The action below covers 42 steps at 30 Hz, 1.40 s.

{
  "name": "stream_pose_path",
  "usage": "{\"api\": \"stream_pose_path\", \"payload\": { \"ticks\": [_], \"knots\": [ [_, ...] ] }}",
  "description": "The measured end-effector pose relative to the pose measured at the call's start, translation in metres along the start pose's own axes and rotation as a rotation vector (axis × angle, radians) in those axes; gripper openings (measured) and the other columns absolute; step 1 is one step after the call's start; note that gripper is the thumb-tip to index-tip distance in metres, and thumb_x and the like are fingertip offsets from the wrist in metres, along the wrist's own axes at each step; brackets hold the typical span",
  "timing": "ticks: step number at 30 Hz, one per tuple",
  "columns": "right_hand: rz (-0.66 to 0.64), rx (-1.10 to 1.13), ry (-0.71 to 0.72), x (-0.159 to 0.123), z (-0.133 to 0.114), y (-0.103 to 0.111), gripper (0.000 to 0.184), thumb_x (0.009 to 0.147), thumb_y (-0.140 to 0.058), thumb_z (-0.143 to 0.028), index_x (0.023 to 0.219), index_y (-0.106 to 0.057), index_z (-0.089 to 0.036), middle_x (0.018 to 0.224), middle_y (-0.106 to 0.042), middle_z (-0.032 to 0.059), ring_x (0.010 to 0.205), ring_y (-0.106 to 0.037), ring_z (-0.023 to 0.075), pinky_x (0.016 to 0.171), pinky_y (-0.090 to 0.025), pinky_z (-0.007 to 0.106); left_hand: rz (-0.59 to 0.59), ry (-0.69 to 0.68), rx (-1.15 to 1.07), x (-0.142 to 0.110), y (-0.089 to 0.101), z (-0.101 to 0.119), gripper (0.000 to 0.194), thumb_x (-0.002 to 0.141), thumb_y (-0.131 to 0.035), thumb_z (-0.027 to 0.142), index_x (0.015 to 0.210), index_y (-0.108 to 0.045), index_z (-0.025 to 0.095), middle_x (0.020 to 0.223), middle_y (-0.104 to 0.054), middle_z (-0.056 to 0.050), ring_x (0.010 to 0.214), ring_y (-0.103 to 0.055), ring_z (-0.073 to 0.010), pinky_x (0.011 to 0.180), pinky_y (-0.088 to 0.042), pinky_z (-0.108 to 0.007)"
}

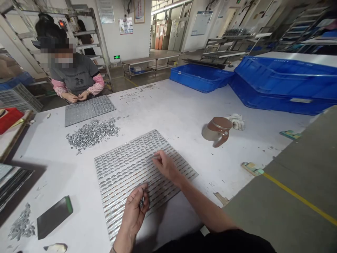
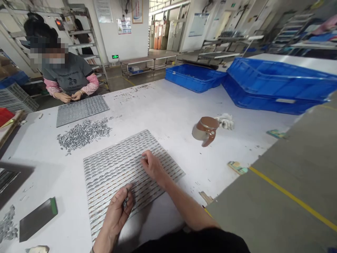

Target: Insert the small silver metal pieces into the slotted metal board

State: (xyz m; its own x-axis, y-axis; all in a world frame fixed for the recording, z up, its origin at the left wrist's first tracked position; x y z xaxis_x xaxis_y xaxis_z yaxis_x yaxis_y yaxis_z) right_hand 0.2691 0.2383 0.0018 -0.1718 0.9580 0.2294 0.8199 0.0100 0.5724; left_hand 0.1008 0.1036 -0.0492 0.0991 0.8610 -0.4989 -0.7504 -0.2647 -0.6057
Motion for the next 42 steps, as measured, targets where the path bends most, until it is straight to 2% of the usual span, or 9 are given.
{"api": "stream_pose_path", "payload": {
  "ticks": [6,12,16,21,25,31,34,36,42],
  "knots": [
    [-0.256,0.352,0.125,-0.064,-0.055,-0.015,0.013,0.094,-0.058,-0.027,0.089,-0.068,-0.022,0.077,-0.067,-0.001,0.071,-0.062,0.0168,0.066,-0.045,0.026,-0.04,-0.033,-0.023,-0.005,-0.007,0.003,0.028,0.075,-0.085,0.032,0.092,-0.068,0.017,0.079,-0.061,-0.001,0.061,-0.046,-0.0055,0.056,-0.035,-0.018],
    [-0.237,0.578,-0.052,-0.083,-0.051,-0.037,0.011,0.09,-0.063,-0.028,0.086,-0.067,-0.019,0.073,-0.065,-0.0013,0.067,-0.06,0.0151,0.062,-0.046,0.023,-0.083,-0.023,0.017,-0.002,-0.008,-0.004,0.028,0.078,-0.081,0.036,0.077,-0.062,0.016,0.06,-0.045,0.005,0.054,-0.035,-0.0054,0.05,-0.026,-0.018],
    [-0.309,0.528,-0.098,-0.063,-0.025,-0.035,0.014,0.089,-0.06,-0.031,0.084,-0.065,-0.019,0.068,-0.06,-0.0023,0.059,-0.055,0.0147,0.056,-0.043,0.023,-0.029,-0.044,0.037,-0.002,-0.007,0.0,0.031,0.075,-0.084,0.035,0.092,-0.068,0.015,0.069,-0.056,0.001,0.058,-0.043,-0.0059,0.051,-0.031,-0.018],
    [0.002,0.094,-0.049,-0.006,0.019,0.001,0.018,0.09,-0.052,-0.028,0.076,-0.059,-0.019,0.071,-0.061,0.0008,0.068,-0.057,0.019,0.065,-0.042,0.027,0.087,0.003,-0.016,-0.001,0.001,-0.001,0.048,0.067,-0.088,0.034,0.105,-0.065,0.014,0.098,-0.07,-0.01,0.065,-0.054,-0.0087,0.055,-0.039,-0.02],
    [0.01,-0.155,-0.108,0.02,0.04,0.0,0.018,0.087,-0.051,-0.019,0.071,-0.058,-0.019,0.068,-0.061,0.0012,0.067,-0.057,0.0194,0.067,-0.041,0.027,0.04,-0.009,0.002,0.004,0.004,-0.006,0.04,0.072,-0.085,0.038,0.094,-0.06,0.016,0.09,-0.071,-0.008,0.057,-0.048,-0.0069,0.048,-0.03,-0.018],
    [-0.028,-0.218,-0.174,0.024,0.05,-0.008,0.017,0.089,-0.055,-0.018,0.074,-0.064,-0.019,0.068,-0.064,0.0012,0.068,-0.06,0.0197,0.065,-0.039,0.026,-0.034,-0.006,0.106,0.006,0.002,-0.012,0.044,0.074,-0.081,0.05,0.092,-0.064,0.013,0.08,-0.065,-0.005,0.049,-0.038,-0.0037,0.043,-0.017,-0.019],
    [-0.042,-0.219,-0.186,0.024,0.052,-0.008,0.018,0.09,-0.057,-0.019,0.074,-0.065,-0.019,0.068,-0.065,0.0005,0.066,-0.06,0.0188,0.064,-0.038,0.025,-0.045,-0.014,0.131,0.004,0.001,-0.012,0.049,0.073,-0.081,0.052,0.097,-0.07,0.011,0.061,-0.047,0.004,0.047,-0.03,-0.0035,0.042,-0.012,-0.02],
    [-0.048,-0.228,-0.187,0.025,0.052,-0.008,0.019,0.09,-0.056,-0.019,0.073,-0.065,-0.019,0.069,-0.066,0.0007,0.067,-0.059,0.0185,0.064,-0.037,0.025,-0.045,-0.013,0.105,0.003,0.0,-0.011,0.05,0.072,-0.082,0.051,0.101,-0.072,0.011,0.057,-0.039,0.006,0.049,-0.031,-0.0046,0.043,-0.014,-0.019],
    [-0.058,-0.253,-0.187,0.028,0.051,-0.01,0.02,0.089,-0.056,-0.015,0.071,-0.062,-0.019,0.071,-0.066,0.0016,0.07,-0.059,0.0185,0.065,-0.036,0.025,0.012,0.023,-0.03,0.001,0.0,-0.006,0.046,0.063,-0.089,0.032,0.103,-0.077,0.011,0.075,-0.054,-0.001,0.061,-0.044,-0.0061,0.052,-0.032,-0.018]
  ]
}}
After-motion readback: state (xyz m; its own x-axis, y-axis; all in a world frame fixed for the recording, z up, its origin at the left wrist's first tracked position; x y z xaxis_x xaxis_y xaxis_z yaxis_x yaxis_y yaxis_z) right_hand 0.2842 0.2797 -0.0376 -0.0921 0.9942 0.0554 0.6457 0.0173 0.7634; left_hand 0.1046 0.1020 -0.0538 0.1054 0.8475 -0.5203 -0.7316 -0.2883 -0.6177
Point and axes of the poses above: each hand's wrist, its own x-axis towards the middle knuckle, its own y-axis out of the back of the hand, z = x × y, the point moved 6 cm from there along x, towards the middle knuckle
